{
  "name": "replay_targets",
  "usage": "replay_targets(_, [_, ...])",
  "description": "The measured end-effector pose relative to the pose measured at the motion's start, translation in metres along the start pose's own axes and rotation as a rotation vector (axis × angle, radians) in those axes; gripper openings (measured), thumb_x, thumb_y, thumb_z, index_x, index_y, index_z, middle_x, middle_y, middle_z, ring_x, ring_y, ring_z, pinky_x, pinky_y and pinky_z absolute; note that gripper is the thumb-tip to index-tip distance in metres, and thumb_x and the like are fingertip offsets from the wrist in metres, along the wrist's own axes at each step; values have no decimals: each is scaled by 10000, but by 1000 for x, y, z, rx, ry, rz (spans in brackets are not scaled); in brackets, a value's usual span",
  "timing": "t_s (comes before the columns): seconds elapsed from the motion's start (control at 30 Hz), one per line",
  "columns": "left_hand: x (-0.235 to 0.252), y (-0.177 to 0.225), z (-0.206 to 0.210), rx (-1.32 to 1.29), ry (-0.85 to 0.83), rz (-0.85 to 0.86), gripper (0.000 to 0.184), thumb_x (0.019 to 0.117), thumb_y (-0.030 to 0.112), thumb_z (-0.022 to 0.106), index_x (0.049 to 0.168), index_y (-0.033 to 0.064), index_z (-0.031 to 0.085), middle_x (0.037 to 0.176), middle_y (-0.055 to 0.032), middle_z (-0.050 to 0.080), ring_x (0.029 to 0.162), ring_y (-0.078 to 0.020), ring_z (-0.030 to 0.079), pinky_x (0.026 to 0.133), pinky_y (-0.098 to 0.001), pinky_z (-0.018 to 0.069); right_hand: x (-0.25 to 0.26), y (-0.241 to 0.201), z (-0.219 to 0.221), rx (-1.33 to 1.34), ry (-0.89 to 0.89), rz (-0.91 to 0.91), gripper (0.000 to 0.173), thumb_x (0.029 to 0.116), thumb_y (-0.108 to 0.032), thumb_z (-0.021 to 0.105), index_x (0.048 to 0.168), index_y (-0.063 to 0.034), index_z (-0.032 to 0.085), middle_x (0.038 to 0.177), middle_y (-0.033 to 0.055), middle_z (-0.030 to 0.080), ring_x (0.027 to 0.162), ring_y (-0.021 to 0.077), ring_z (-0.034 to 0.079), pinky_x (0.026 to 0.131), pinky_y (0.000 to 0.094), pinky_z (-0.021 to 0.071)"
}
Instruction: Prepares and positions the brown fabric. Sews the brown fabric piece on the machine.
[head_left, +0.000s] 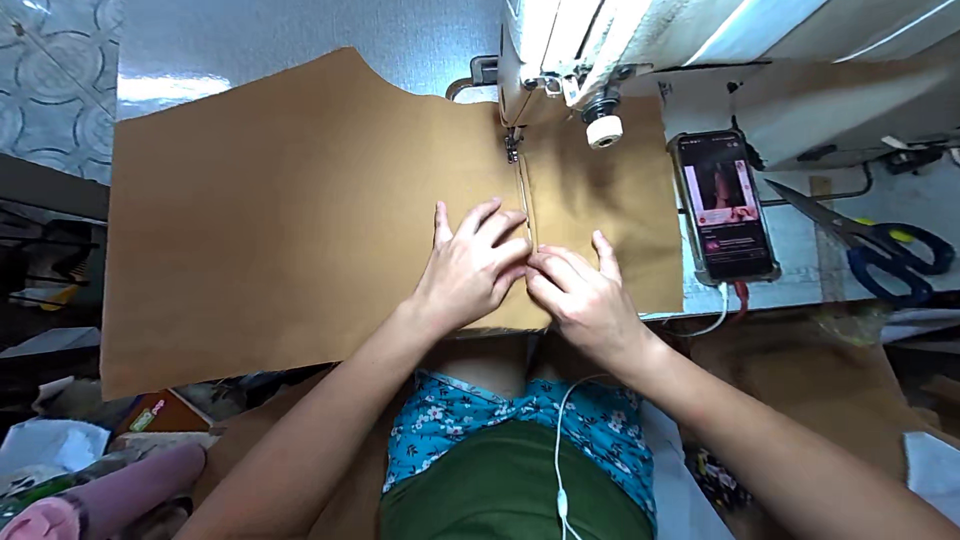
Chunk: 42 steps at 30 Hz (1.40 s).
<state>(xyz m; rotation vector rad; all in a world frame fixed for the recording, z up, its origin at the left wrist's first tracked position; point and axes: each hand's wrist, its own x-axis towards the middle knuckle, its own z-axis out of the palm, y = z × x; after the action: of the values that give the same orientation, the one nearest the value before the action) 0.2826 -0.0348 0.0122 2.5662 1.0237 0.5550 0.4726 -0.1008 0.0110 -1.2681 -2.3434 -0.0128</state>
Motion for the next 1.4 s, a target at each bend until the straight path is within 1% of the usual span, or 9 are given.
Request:
replay_targets(0.1, [-9,2,0,11,-23,-15,308,962,349,592,1136,159,760,1426,-101,616,1415,-438,465,1010,-855,239,-7,0,5,30,44,26,179,869,29,604,944,-52,745,1057,136,751,1135,352,703,940,674,495])
replay_targets(0.23, [-10,7,-2,48,-29,-28,292,971,333,600,1146,166,764,1432,-104,610,1420,-434,459,1014,-851,242,-7,-4,8,14,63,49,208,861,31,606,971,-61,757,1073,124,757,1146,336,703,948,650,503])
replay_targets(0.3, [-13,9,1,42,12,7,258,964,287,615,1116,156,777,1351,-105,660,1366,-424,522,1001,-848,263,-9,-5,5,-2,48,52,227,878,23,598,1006,-66,763,1110,108,762,1159,321,702,950,648,501])
replay_targets(0.43, [-20,8,7,-19,81,85,138,901,147,653,947,136,783,1178,-84,730,1256,-382,622,965,-838,316,-16,-5,0,-50,-1,45,260,930,-13,574,1086,-68,774,1205,93,751,1201,296,688,919,579,543])
replay_targets(0.63, [-10,-8,3,-34,62,69,187,957,208,621,1002,147,791,1212,-71,724,1278,-366,608,991,-803,322,0,6,2,-54,-16,33,260,938,-9,563,1089,-52,770,1212,107,749,1172,317,699,835,486,586])
replay_targets(1.07, [52,-61,-10,-75,20,77,209,983,252,623,991,119,784,1208,-91,700,1226,-345,608,1042,-766,277,58,55,18,-63,36,-47,228,987,8,513,1011,-22,738,1123,138,751,1094,334,717,815,505,574])
replay_targets(1.23, [67,-76,-13,-55,9,82,226,977,288,627,1008,110,763,1216,-163,655,1232,-414,572,1043,-770,280,74,61,20,-57,-9,-21,196,980,25,537,1014,3,729,1085,164,720,1018,377,696,801,507,553])
replay_targets(1.3, [72,-79,-13,-41,15,80,247,979,306,628,1036,108,763,1187,-195,655,1210,-445,574,1030,-776,283,77,60,22,-79,12,23,184,966,30,554,999,-1,732,1065,164,714,987,383,690,765,506,549])
replay_targets(1.4, [76,-83,-12,-43,22,82,259,978,316,637,1040,103,771,1141,-213,657,1189,-458,574,1032,-770,278,78,60,29,-142,92,63,215,951,34,561,1008,-35,757,1049,131,723,972,352,684,804,476,543])
